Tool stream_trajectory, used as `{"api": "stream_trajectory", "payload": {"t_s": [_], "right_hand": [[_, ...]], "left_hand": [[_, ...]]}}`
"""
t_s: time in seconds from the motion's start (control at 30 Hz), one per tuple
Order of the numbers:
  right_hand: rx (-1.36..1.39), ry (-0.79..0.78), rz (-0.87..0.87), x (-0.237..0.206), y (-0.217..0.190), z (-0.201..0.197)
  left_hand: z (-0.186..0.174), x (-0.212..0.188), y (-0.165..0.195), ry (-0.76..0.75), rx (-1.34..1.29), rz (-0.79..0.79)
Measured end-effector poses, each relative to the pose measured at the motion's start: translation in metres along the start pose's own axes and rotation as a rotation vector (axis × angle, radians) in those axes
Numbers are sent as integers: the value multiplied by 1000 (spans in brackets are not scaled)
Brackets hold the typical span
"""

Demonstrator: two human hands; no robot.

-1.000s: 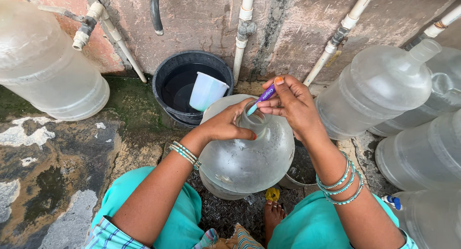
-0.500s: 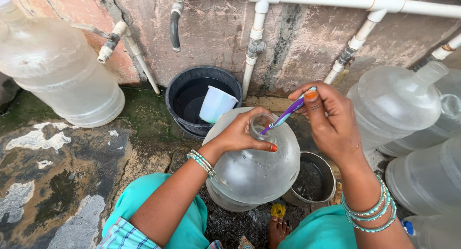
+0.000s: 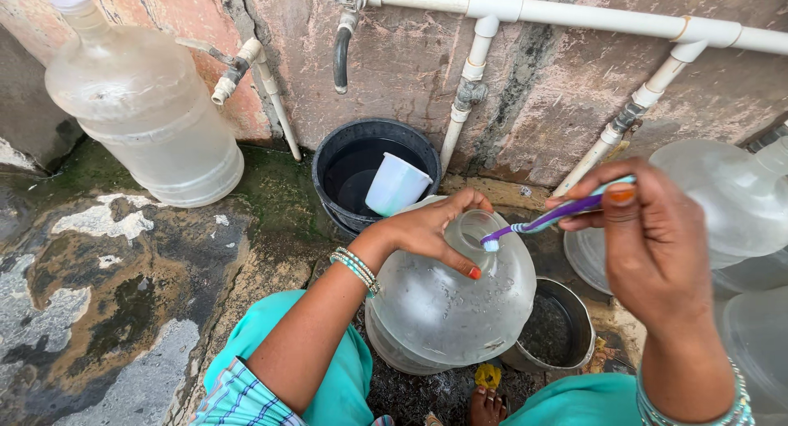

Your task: The person scrubs the inside of a large plastic water dispenser using a toothbrush and a yellow sponge. They dip the tools into a bucket of water and scrub the neck and interior surfaces of the dispenser.

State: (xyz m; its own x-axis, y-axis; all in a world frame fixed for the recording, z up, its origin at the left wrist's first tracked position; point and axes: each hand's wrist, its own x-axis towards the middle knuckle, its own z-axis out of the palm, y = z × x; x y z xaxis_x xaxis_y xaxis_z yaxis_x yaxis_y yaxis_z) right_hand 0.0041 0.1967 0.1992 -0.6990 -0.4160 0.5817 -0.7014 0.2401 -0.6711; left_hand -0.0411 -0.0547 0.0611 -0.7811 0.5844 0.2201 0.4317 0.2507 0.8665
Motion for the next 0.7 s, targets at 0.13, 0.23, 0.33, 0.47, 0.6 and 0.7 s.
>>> {"api": "stream_trajectory", "payload": {"t_s": [0.13,0.23,0.33,0.47,0.6,0.7], "right_hand": [[-24,-125,92,4,43,35],[19,-280,276,7,74,52],[96,-280,350,9,87,55],[193,-334,337,13,90,53],[172,-357,349,11,96,53],[196,-351,364,8,101,53]], "left_hand": [[-6,-15,25,438,287,209],[-1,-23,36,823,675,288],[4,-28,36,905,910,373],[8,-23,24,903,1105,493],[4,-20,10,902,1069,424],[6,-21,6,894,1010,426]]}}
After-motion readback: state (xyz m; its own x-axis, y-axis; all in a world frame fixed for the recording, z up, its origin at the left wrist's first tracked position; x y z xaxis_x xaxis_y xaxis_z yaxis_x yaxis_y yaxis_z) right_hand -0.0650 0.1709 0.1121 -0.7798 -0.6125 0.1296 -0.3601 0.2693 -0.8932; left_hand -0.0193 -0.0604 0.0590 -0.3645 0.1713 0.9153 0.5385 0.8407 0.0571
